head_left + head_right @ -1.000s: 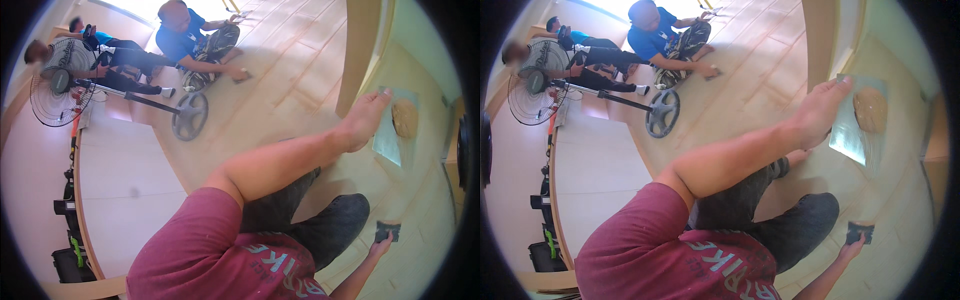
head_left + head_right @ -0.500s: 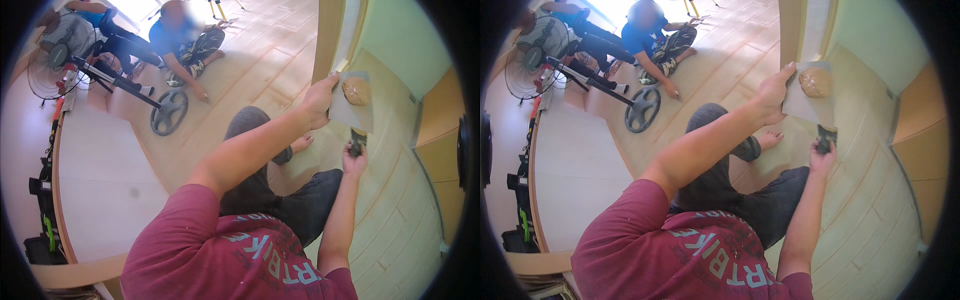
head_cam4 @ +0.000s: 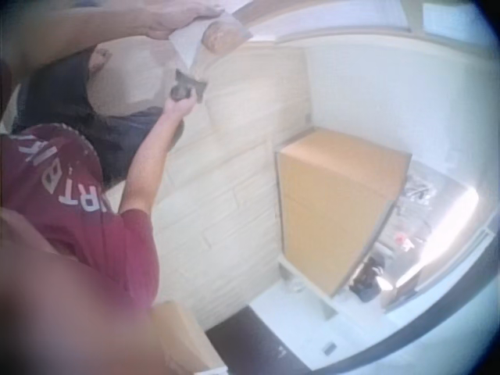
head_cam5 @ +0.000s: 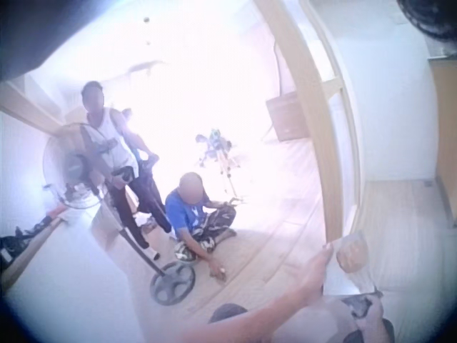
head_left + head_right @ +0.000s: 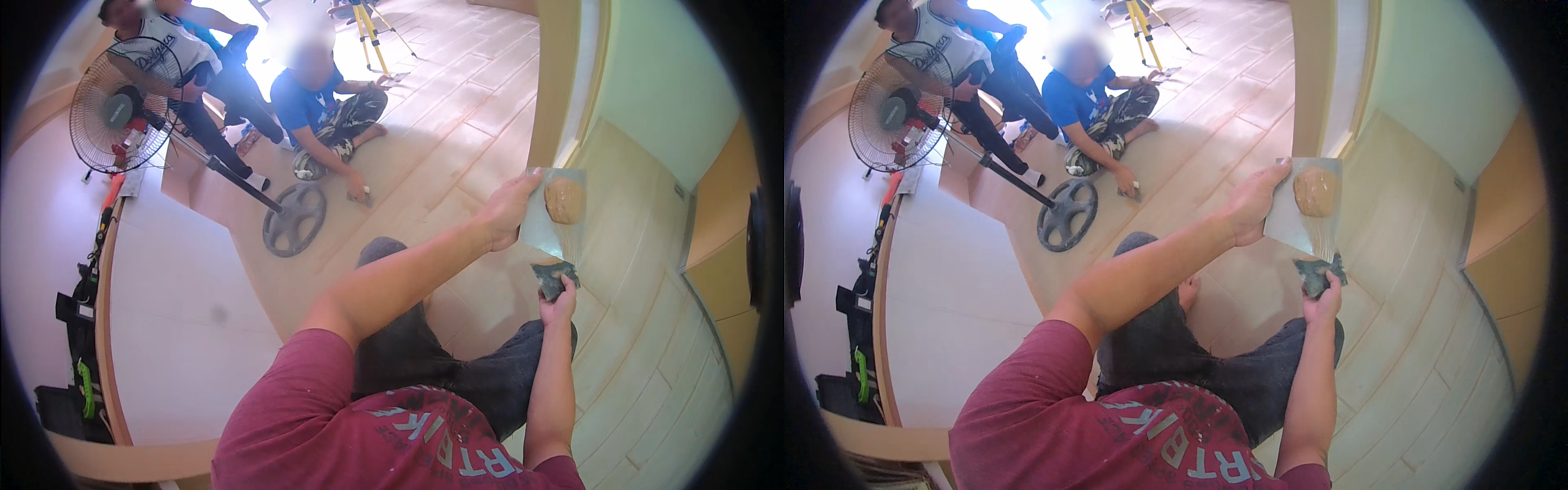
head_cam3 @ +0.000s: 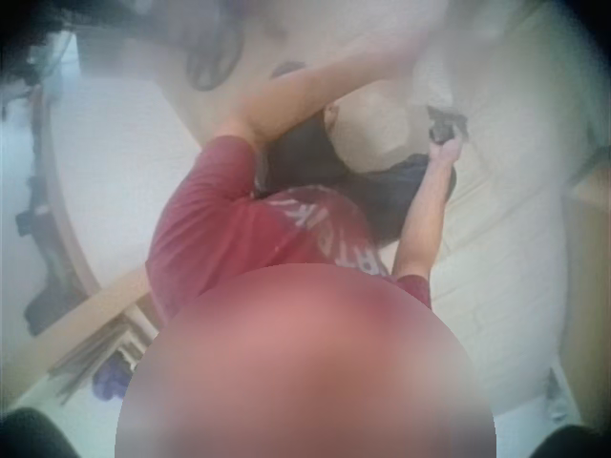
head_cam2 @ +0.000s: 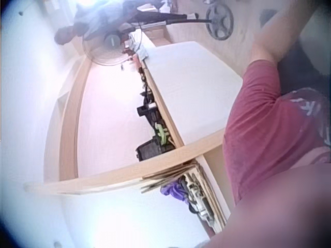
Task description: The person kneels on a wooden floor and uses a putty knife to apply a beige joint compound to the seams between floorboards. They repeatedly scoop compound from a hawk held in the left hand and spread it along the joints, working across multiple sections of the floor.
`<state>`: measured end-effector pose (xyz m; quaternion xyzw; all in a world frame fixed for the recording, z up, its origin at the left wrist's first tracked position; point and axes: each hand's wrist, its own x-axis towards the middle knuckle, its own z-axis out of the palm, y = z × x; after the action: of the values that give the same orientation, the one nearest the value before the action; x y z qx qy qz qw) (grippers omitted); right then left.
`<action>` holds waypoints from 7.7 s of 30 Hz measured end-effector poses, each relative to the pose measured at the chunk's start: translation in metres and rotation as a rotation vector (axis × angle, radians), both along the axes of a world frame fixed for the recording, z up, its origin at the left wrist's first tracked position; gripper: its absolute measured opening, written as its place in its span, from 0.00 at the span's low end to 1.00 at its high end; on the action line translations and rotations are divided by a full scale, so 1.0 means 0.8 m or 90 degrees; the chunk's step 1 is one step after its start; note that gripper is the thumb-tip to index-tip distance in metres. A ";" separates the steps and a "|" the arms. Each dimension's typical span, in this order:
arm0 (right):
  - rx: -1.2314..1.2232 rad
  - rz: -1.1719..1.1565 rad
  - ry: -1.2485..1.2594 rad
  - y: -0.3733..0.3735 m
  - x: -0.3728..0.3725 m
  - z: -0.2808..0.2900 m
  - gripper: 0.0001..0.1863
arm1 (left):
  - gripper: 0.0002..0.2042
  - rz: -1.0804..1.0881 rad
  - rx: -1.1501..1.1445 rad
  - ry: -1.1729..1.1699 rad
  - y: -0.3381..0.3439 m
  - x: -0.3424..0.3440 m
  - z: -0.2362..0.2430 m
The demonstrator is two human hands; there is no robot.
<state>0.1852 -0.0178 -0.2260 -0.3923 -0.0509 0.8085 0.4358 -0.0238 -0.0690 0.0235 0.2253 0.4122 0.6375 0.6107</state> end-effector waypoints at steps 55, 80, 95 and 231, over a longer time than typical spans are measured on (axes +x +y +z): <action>-0.011 0.118 -0.095 0.024 -0.039 -0.025 0.16 | 0.24 0.070 -0.064 -0.132 -0.018 -0.074 -0.085; 0.045 0.091 -0.014 0.023 -0.044 -0.013 0.21 | 0.23 0.013 -0.111 -0.095 -0.025 -0.061 -0.085; -0.024 0.015 -0.122 0.014 -0.037 0.004 0.21 | 0.22 -0.023 -0.076 -0.126 -0.012 -0.047 -0.092; 0.496 -0.412 -0.550 0.127 0.427 0.404 0.15 | 0.27 -0.191 0.026 -0.058 0.605 0.128 -0.160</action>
<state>0.5271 0.0838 0.0975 -0.4903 -0.3886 0.3296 0.7071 0.0783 0.4147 -0.1044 0.2672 0.3327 0.5569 0.7126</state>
